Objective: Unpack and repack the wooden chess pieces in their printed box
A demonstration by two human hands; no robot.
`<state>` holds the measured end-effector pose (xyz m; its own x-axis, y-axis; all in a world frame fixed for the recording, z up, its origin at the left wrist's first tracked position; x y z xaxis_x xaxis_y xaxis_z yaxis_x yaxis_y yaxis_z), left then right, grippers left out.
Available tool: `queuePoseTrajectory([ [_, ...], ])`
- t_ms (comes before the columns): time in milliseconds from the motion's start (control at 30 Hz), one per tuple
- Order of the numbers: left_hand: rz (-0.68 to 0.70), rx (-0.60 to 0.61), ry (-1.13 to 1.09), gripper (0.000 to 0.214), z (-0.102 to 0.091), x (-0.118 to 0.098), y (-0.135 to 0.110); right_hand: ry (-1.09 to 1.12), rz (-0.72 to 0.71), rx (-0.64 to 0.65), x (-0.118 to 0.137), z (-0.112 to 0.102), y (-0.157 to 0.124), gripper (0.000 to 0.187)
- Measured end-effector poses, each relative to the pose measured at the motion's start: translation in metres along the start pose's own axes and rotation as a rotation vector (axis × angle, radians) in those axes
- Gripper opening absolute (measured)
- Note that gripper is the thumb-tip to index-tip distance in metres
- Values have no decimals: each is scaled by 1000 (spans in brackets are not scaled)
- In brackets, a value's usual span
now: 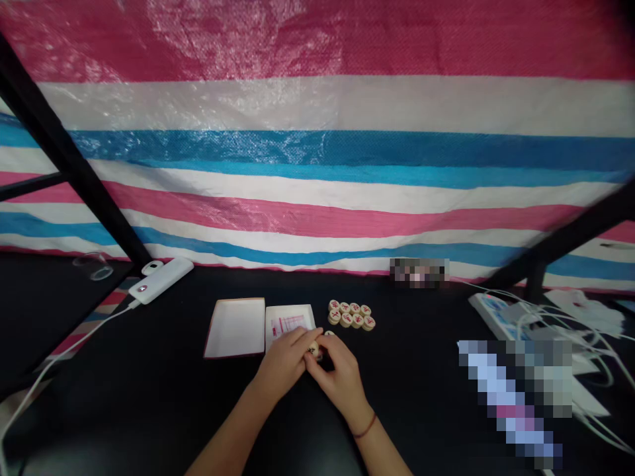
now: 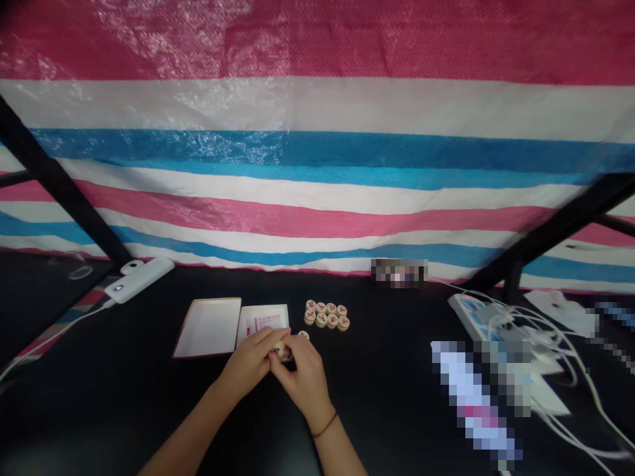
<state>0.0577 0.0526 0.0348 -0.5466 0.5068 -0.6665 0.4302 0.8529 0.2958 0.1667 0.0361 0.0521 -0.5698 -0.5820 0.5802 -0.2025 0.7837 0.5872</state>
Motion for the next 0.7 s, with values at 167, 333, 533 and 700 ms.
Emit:
queuePoseTrajectory([
  [167,66,-108,96,46,-8,-4,0,5,79,-114,-10,-15,2,13],
  [333,18,-209,131,33,-29,0,3,-114,382,-152,-55,-28,-4,27],
  [533,-3,-226,95,24,-37,2,4,-219,422,-47,-71,-20,-7,35],
  [700,-4,-199,66,22,-33,1,4,-204,436,-44,-71,-19,-6,36],
])
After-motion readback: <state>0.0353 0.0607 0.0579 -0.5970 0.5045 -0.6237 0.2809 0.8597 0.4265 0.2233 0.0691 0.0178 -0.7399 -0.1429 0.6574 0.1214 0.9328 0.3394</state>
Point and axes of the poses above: each hand's wrist, its own y-axis towards the middle knuckle, its own z-axis out of the palm, x = y × z, the point moved 7 cm from there along y, towards the middle knuckle, and after that the axes turned 5 degrees about -y, right-handed, at the moved point
